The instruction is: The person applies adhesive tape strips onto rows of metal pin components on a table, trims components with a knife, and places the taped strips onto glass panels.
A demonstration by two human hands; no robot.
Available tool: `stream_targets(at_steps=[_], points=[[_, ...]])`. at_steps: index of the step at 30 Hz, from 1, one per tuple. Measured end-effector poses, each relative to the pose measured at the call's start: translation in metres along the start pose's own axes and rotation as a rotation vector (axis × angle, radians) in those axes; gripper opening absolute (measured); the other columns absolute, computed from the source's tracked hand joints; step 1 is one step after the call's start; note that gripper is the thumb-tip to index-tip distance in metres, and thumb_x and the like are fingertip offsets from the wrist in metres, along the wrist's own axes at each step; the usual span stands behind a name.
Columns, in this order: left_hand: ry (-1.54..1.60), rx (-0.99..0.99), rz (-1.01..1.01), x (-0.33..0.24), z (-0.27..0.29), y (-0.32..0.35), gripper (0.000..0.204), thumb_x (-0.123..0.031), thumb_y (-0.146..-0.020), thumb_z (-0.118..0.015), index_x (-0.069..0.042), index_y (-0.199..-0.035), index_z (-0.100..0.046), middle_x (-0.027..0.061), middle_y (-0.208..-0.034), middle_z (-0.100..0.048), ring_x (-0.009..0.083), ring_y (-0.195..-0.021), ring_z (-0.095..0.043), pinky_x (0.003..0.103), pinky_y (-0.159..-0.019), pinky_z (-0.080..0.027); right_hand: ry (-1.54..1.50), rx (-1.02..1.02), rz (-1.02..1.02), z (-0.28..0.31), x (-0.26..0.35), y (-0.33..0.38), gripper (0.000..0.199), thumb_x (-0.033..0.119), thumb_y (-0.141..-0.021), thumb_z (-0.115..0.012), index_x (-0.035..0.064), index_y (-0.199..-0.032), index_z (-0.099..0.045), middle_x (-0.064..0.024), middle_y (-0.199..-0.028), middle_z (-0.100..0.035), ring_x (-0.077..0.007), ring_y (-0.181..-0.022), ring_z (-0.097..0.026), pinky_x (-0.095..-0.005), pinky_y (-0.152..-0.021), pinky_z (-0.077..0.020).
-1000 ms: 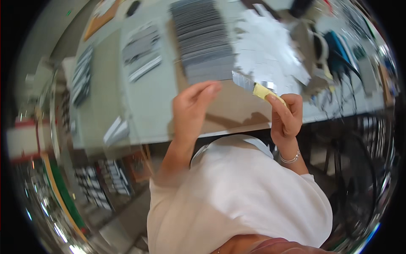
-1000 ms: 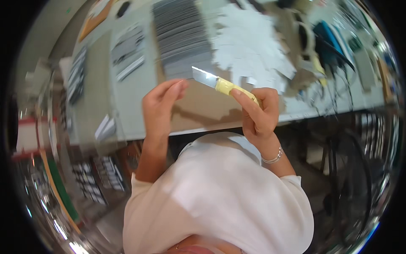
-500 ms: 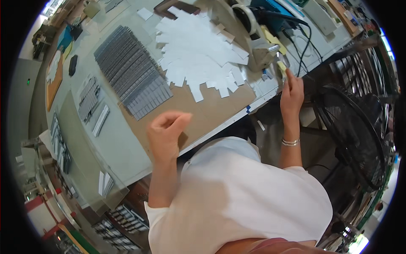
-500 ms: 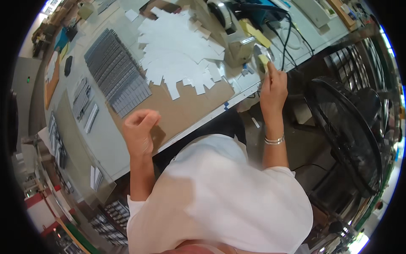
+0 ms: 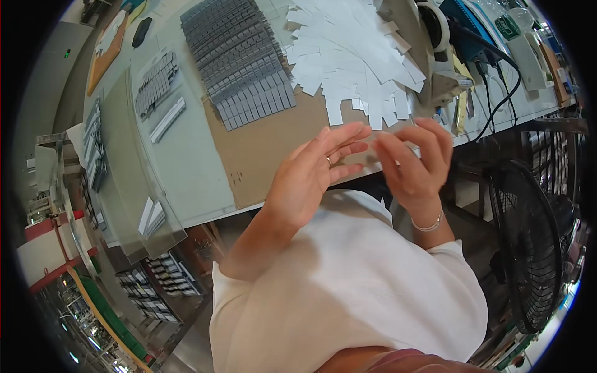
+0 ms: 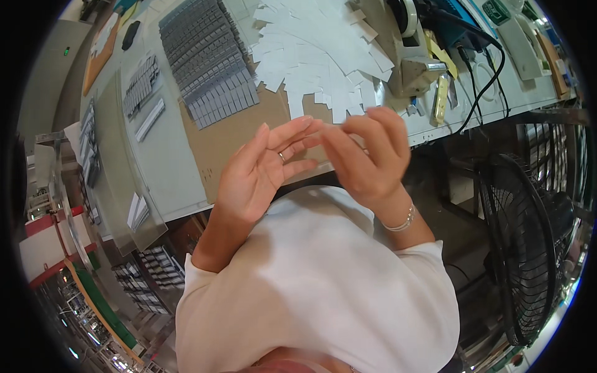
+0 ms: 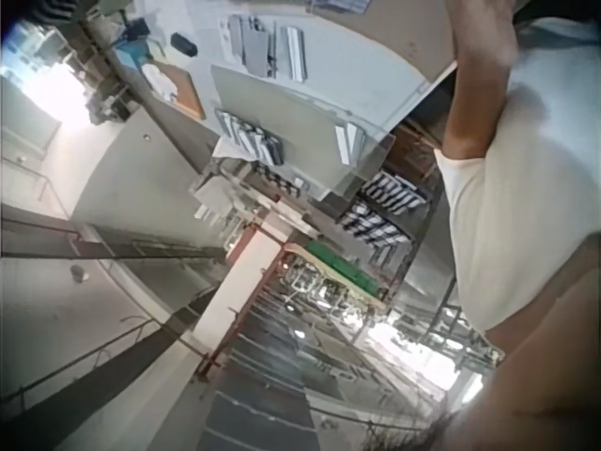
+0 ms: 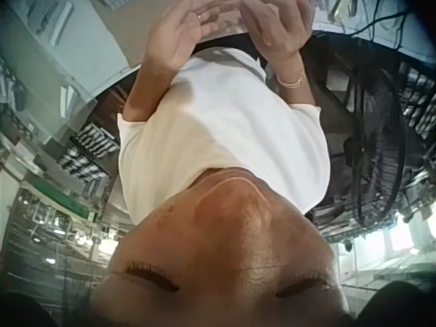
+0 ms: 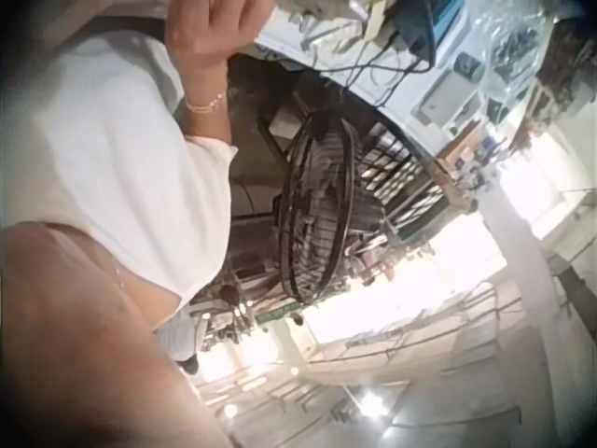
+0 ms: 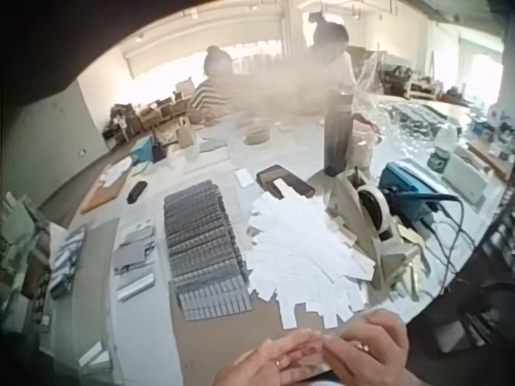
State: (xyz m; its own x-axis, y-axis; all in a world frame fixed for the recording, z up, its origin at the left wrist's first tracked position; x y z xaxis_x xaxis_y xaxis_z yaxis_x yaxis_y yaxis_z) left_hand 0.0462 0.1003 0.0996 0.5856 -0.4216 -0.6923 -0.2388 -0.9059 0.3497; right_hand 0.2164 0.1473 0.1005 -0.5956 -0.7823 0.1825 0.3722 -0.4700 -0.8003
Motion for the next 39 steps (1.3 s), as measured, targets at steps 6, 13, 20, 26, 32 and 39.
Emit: stream_targets(at_steps=[6, 13, 20, 26, 32, 39], points=[[0.096, 0.061, -0.024, 0.01, 0.002, 0.005, 0.066, -0.044, -0.108, -0.02, 0.007, -0.147, -0.033, 0.0153, -0.15, -0.041, 0.0248, -0.135, -0.04, 0.047, -0.112, -0.032, -0.071, 0.037, -0.001, -0.013, 0.003, -0.002, 0.028, 0.006, -0.066, -0.08, 0.0059, -0.093, -0.07, -0.0047, -0.085, -0.059, -0.028, -0.086, -0.052, -0.0405, -0.075, -0.047], [-0.143, 0.153, -0.095, 0.018, -0.019, 0.011, 0.075, -0.051, -0.106, -0.018, 0.007, -0.153, -0.011, 0.0147, -0.162, -0.018, 0.0254, -0.149, -0.019, 0.048, -0.118, -0.02, 0.001, -0.019, 0.015, -0.015, 0.004, 0.008, 0.032, 0.002, -0.061, -0.078, 0.005, -0.092, -0.07, -0.005, -0.085, -0.058, -0.0277, -0.085, -0.052, -0.0405, -0.074, -0.0473], [-0.327, 0.256, -0.085, 0.019, -0.02, 0.013, 0.08, -0.057, -0.104, -0.016, 0.004, -0.155, -0.011, 0.0147, -0.162, -0.017, 0.0253, -0.15, -0.017, 0.046, -0.118, -0.018, -0.441, 0.083, -0.463, -0.005, -0.012, 0.016, 0.018, -0.007, -0.068, -0.068, 0.0011, -0.084, -0.067, -0.0084, -0.09, -0.058, -0.0223, -0.085, -0.054, -0.0317, -0.079, -0.0457], [-0.168, 0.19, 0.004, 0.021, -0.016, 0.004, 0.065, -0.045, -0.106, -0.028, 0.006, -0.147, -0.034, 0.0175, -0.151, -0.039, 0.0268, -0.141, -0.036, 0.042, -0.114, -0.029, -1.232, 0.111, -1.004, -0.003, -0.033, 0.041, 0.007, 0.004, -0.084, -0.059, -0.0022, -0.083, -0.064, -0.0081, -0.092, -0.057, -0.018, -0.087, -0.056, -0.0287, -0.082, -0.0442], [-0.308, 0.094, -0.105, 0.017, -0.003, 0.017, 0.052, -0.031, -0.101, -0.05, 0.012, -0.13, -0.052, 0.0211, -0.123, -0.062, 0.0291, -0.12, -0.057, 0.039, -0.106, -0.041, -0.552, -0.494, -1.088, 0.036, -0.082, 0.105, 0.011, 0.006, -0.093, -0.063, -0.0033, -0.098, -0.068, -0.0036, -0.088, -0.062, -0.0092, -0.072, -0.057, -0.0228, -0.069, -0.0474], [-0.401, -0.035, -0.113, 0.016, 0.021, 0.02, 0.041, -0.015, -0.097, -0.048, 0.011, -0.127, -0.055, 0.0193, -0.122, -0.063, 0.0263, -0.115, -0.059, 0.038, -0.105, -0.041, 0.424, -0.597, -0.938, 0.059, -0.159, 0.157, 0.013, 0.014, -0.089, -0.07, 0.0071, -0.1, -0.074, -0.0057, -0.078, -0.07, -0.0146, -0.065, -0.064, -0.0281, -0.059, -0.0502]])
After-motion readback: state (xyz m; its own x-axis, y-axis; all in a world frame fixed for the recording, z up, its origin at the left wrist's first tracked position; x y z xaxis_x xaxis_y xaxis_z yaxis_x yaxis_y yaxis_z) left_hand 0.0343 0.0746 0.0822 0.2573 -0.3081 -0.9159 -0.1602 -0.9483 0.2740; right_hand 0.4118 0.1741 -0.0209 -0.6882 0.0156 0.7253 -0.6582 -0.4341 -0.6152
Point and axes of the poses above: each hand's wrist, its own y-axis away from the middle knuckle, its own z-axis out of the back of the hand, x = y × z, the point moved 2 cm from there along -y, towards the middle knuckle
